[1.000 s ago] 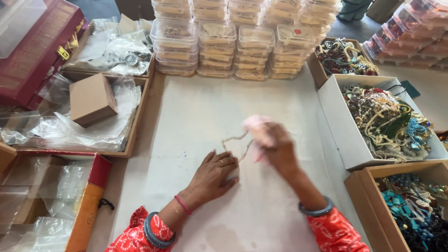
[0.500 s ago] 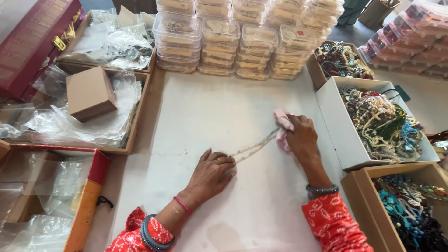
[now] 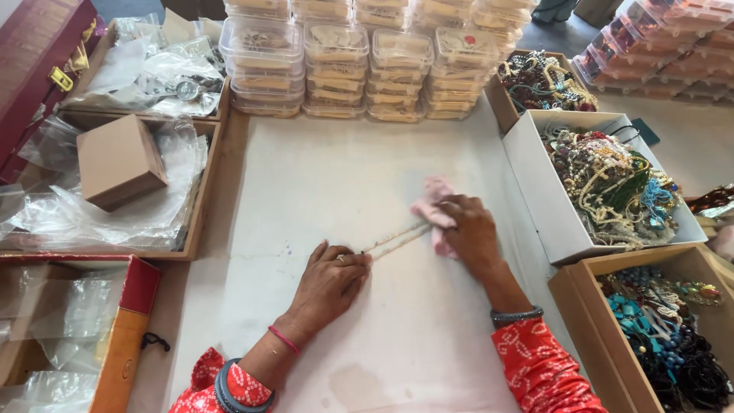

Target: The person cleans a small plastic container with a pink cloth, places it into a small cloth bag, and stacks it with other containers. They then pick up a beaded necklace from a box, wipe it with the cloth, and place it back into the box.

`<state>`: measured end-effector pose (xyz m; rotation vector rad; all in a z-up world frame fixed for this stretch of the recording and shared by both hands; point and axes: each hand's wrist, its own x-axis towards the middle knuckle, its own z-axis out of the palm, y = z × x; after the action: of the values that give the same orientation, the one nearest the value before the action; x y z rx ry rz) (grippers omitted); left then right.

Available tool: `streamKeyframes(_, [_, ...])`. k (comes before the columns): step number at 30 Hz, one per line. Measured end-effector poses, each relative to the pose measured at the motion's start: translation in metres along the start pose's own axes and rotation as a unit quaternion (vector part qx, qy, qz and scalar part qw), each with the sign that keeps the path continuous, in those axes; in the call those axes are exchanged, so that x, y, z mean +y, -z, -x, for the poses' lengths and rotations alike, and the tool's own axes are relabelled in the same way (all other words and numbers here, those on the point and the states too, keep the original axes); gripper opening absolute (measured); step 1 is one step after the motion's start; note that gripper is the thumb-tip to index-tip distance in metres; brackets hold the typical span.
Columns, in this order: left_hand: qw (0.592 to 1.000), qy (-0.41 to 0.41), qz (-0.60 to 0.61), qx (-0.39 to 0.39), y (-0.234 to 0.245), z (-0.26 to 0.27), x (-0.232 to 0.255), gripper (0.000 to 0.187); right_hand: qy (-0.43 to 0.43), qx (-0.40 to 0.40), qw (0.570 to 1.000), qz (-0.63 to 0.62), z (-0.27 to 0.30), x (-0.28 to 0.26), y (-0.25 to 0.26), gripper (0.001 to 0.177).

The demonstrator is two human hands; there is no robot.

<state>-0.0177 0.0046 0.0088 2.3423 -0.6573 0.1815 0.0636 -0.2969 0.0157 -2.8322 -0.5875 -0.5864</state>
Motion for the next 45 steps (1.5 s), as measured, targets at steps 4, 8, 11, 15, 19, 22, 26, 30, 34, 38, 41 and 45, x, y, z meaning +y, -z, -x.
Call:
streamKeyframes(4, [1.000,-0.010,0.003,0.007,-0.002,0.001,-0.001,0.020,-0.054,0.040,0.997,-0.025,-0.003,-0.030,0.026,0.051])
streamKeyframes(8, [0.999,0.002,-0.034,-0.028,-0.001,-0.001,-0.001,0.015,0.141,0.003,0.985,-0.095,0.015,-0.069,0.009,0.054])
streamKeyframes(11, [0.998,0.001,-0.053,-0.029,-0.003,0.002,-0.005,0.014,0.218,-0.046,0.974,-0.042,0.020,-0.076,0.010,0.052])
streamKeyframes(15, [0.999,-0.019,-0.024,0.015,-0.002,0.002,-0.003,0.021,0.125,-0.019,0.992,-0.010,0.020,-0.020,0.016,0.052])
streamKeyframes(19, [1.000,-0.016,-0.020,0.011,-0.005,0.002,-0.003,0.021,-0.073,-0.013,0.995,0.069,0.028,0.012,0.018,0.049])
streamKeyframes(22, [0.999,-0.021,-0.022,0.013,-0.005,0.000,-0.002,0.021,-0.054,0.053,0.997,-0.004,0.029,-0.013,0.018,0.056])
streamKeyframes(26, [0.999,-0.024,-0.038,0.007,-0.006,0.001,-0.005,0.019,0.081,0.003,0.996,-0.047,0.021,-0.075,0.022,0.052])
streamKeyframes(30, [0.999,-0.027,-0.037,0.013,-0.004,-0.001,-0.002,0.016,0.198,-0.033,0.979,-0.034,0.019,-0.069,0.017,0.044])
streamKeyframes(34, [0.999,-0.035,-0.030,0.024,-0.003,-0.001,0.001,0.016,0.053,-0.024,0.993,0.099,0.014,-0.020,0.020,0.038])
streamKeyframes(38, [0.998,-0.042,-0.041,0.037,0.000,0.001,0.001,0.015,-0.169,0.046,0.981,0.085,0.024,0.048,-0.008,0.023])
streamKeyframes(41, [0.996,-0.016,-0.062,0.069,0.005,0.000,0.003,0.017,-0.229,0.073,0.971,-0.018,0.027,0.057,-0.001,0.023])
streamKeyframes(45, [0.986,0.010,-0.081,0.147,0.001,-0.008,0.001,0.024,-0.194,0.095,0.975,-0.043,0.023,0.054,-0.004,0.027])
